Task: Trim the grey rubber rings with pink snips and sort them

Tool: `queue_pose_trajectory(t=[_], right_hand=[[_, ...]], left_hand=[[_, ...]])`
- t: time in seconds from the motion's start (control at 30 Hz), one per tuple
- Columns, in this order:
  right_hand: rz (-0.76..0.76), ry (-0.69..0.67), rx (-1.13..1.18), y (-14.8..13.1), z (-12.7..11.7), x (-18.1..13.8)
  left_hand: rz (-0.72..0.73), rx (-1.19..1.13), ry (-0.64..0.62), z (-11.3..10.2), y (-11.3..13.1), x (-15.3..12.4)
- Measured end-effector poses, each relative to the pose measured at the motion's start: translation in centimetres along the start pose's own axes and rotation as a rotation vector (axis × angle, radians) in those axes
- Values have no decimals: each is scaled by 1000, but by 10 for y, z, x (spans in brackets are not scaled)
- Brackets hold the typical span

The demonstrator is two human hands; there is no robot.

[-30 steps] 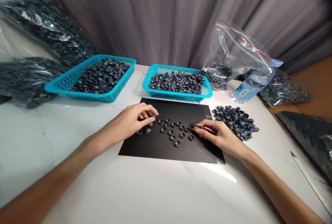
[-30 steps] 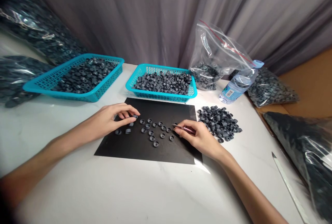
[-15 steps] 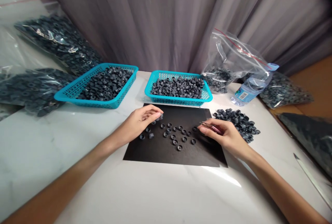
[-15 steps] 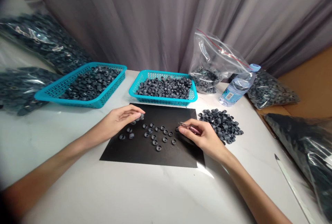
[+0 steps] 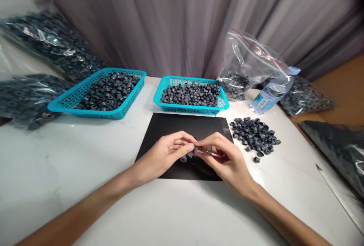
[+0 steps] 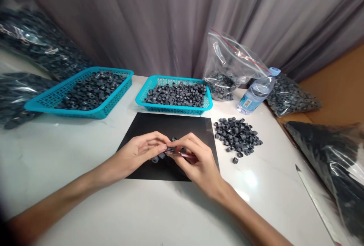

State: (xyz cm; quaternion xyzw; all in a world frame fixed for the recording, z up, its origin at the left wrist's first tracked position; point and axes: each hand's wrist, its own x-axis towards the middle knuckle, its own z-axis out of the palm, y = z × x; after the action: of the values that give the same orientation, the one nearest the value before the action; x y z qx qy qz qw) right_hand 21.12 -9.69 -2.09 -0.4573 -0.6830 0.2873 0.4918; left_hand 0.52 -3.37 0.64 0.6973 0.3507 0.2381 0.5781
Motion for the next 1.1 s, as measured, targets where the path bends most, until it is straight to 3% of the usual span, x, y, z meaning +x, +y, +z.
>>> queue_pose_trajectory(t=[0.27, 0.67, 0.9, 1.1], right_hand=[[101, -30, 27, 3, -1, 0], [287, 59, 315, 1, 11, -2], [272, 49, 366, 3, 7, 0], [259, 44, 309, 4, 3, -1]], left_hand=[[-27, -81, -43, 2, -5, 1], [15, -64, 75, 8, -12, 5], [1, -53, 63, 6, -9, 7], [-97, -85, 42, 2, 2, 4]])
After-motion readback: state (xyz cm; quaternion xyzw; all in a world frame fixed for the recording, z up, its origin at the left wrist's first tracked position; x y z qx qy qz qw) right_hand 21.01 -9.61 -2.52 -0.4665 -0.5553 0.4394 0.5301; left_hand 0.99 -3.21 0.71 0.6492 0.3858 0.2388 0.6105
